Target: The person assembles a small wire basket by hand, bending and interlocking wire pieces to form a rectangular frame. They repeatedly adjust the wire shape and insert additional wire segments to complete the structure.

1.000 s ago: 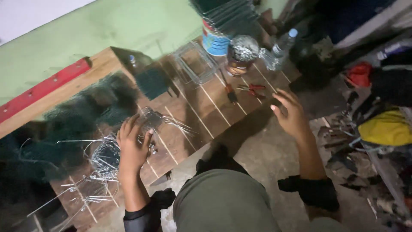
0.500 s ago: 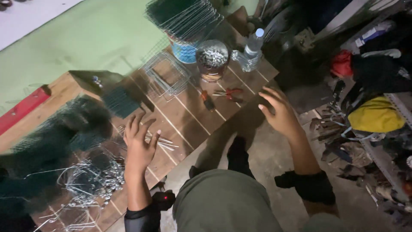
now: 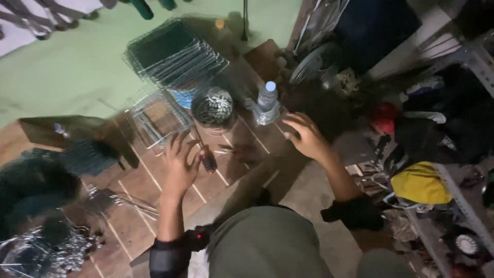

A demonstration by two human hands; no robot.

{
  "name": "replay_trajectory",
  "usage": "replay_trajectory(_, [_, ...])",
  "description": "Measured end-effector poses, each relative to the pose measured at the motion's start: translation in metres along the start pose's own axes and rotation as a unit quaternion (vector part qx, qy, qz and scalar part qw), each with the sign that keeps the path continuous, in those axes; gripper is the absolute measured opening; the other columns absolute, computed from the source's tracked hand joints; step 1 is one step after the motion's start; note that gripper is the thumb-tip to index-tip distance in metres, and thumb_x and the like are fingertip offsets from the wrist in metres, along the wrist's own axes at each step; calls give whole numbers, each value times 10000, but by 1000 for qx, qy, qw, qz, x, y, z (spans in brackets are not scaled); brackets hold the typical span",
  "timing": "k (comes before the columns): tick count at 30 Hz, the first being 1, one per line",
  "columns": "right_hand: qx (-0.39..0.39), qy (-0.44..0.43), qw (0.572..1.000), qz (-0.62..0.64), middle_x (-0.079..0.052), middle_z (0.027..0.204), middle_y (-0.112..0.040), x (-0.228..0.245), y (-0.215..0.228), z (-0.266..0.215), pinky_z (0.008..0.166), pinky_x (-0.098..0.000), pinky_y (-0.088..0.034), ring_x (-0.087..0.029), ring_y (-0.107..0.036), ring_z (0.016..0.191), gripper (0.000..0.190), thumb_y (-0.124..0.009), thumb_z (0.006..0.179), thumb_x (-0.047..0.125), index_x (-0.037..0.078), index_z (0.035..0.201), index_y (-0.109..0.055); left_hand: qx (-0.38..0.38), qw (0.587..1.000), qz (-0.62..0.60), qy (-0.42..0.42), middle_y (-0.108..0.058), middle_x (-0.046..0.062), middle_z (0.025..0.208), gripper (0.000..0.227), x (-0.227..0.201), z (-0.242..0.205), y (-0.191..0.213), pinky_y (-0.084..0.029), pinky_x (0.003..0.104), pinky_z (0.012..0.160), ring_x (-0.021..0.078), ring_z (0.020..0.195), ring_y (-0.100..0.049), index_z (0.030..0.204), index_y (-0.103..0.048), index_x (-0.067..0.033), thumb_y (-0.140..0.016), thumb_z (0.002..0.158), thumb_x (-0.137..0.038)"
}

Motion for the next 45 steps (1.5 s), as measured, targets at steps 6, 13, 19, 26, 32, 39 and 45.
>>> replay_trajectory(6, [45,2,999,5,-154,1294,-670,-83,-32,35,1056,-478,-482,-371,-605,1234,305,-727,924,88,51,1224,-685,69,995,-61,47,-597,157,1332,255,35,25,-133,-436,516,1080,406,1331,-511,1144,-744,-99,-766,896,-155])
replay_trajectory(13, [96,-9,995,11,-199,1278,-660,-190,-102,63,993,-478,-512,-404,-607,1202,425,-648,817,-33,78,1225,-692,89,992,-95,-9,-608,91,1355,229,35,56,-211,-442,507,1143,366,1343,-508,1161,-727,-121,-722,938,-172])
replay_trajectory(19, [168,-36,983,-65,-221,1272,-643,-221,-130,79,980,-489,-511,-427,-595,1167,566,-655,764,-8,126,1314,-642,194,980,-34,34,-555,5,1450,343,25,68,-255,-345,624,1114,315,1413,-403,1241,-666,-226,-703,903,-267])
replay_trajectory(26, [260,-171,949,-39,-191,1330,-617,-219,-146,81,943,-492,-502,-413,-598,1175,567,-601,840,13,136,1393,-569,230,972,-27,41,-496,59,1495,420,24,66,-294,-326,613,1112,330,1432,-372,1313,-637,-190,-686,913,-306])
replay_trajectory(32, [124,-141,982,37,-205,1166,-708,-260,-185,71,924,-461,-538,-395,-663,1095,364,-703,823,32,83,1183,-717,222,974,-31,27,-505,67,1479,419,25,56,-319,-365,590,1104,337,1424,-381,1296,-641,-178,-692,901,-307])
replay_trajectory(39, [24,-102,993,50,-208,996,-740,-258,-188,66,833,-454,-546,-396,-694,949,204,-769,834,80,42,1035,-771,257,964,-49,46,-514,57,1467,387,10,56,-313,-364,607,1076,321,1423,-390,1253,-665,-196,-713,881,-292])
replay_trajectory(45, [39,-125,989,71,-182,973,-746,-256,-184,64,828,-440,-551,-370,-709,930,178,-790,832,102,41,997,-764,253,966,-45,36,-499,94,1484,380,16,45,-325,-363,617,1089,341,1426,-379,1241,-662,-195,-718,876,-289])
Point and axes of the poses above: each hand's wrist, its own z-axis towards the middle knuckle, its own y-axis out of the back of the hand, x = y × z, the point moved 1 cm from there along z, towards the middle knuckle
